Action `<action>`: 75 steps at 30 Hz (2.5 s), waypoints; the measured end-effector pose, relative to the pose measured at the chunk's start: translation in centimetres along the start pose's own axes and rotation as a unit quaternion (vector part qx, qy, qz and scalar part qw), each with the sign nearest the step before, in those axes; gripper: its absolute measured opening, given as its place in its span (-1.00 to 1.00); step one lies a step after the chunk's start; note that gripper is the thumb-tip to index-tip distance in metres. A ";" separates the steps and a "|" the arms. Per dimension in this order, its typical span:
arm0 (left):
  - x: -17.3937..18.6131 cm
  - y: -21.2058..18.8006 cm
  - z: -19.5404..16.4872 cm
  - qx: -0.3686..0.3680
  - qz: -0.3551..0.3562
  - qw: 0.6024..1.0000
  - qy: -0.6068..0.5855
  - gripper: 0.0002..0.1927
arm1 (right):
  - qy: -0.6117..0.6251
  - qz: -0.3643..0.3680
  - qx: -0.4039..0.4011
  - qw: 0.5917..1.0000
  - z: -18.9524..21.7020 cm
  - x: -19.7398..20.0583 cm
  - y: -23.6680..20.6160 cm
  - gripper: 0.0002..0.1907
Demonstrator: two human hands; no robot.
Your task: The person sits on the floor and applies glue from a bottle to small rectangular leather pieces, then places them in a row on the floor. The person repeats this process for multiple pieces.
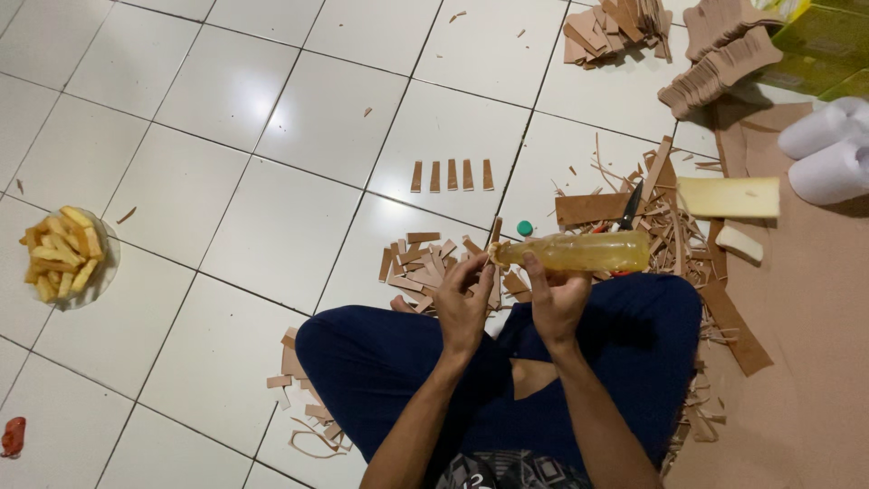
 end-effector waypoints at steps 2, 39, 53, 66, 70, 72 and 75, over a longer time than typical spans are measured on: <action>0.0 -0.1 0.3 -0.001 0.000 1.000 -0.015 -0.72 | 0.031 -0.014 -0.028 0.999 -1.1 0.2 0.0 -0.63; 8.1 18.0 12.9 -0.010 0.056 0.950 0.307 -0.75 | 0.283 -0.015 -0.326 0.902 -18.0 3.3 0.1 -0.68; 3.0 6.6 9.4 0.016 0.135 0.981 0.138 -0.76 | 0.446 -0.023 -0.306 0.841 -10.5 2.5 1.3 -0.66; -0.1 1.9 2.8 0.120 0.146 0.979 -0.071 -0.69 | 0.043 -0.021 -0.001 0.999 -0.8 3.1 1.4 -0.55; -0.2 1.4 2.1 0.100 0.153 0.981 -0.064 -0.70 | 0.011 -0.013 -0.029 0.999 -1.4 2.9 0.9 -0.57; -0.2 1.4 1.7 0.080 0.151 0.984 -0.057 -0.69 | 0.020 -0.001 -0.033 0.999 -1.5 2.8 1.0 -0.56; 0.2 1.3 1.5 0.068 0.151 0.986 -0.023 -0.69 | -0.093 -0.017 -0.044 0.995 -1.3 3.1 1.3 -0.62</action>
Point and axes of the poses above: each hand's wrist, its own y-axis towards the middle knuckle, its own x-axis out of the back of the hand, z = x × y, the point moved 4 cm from there along y, towards the middle knuckle, and after that the axes turned 3 degrees about z, right-handed, at the moved point
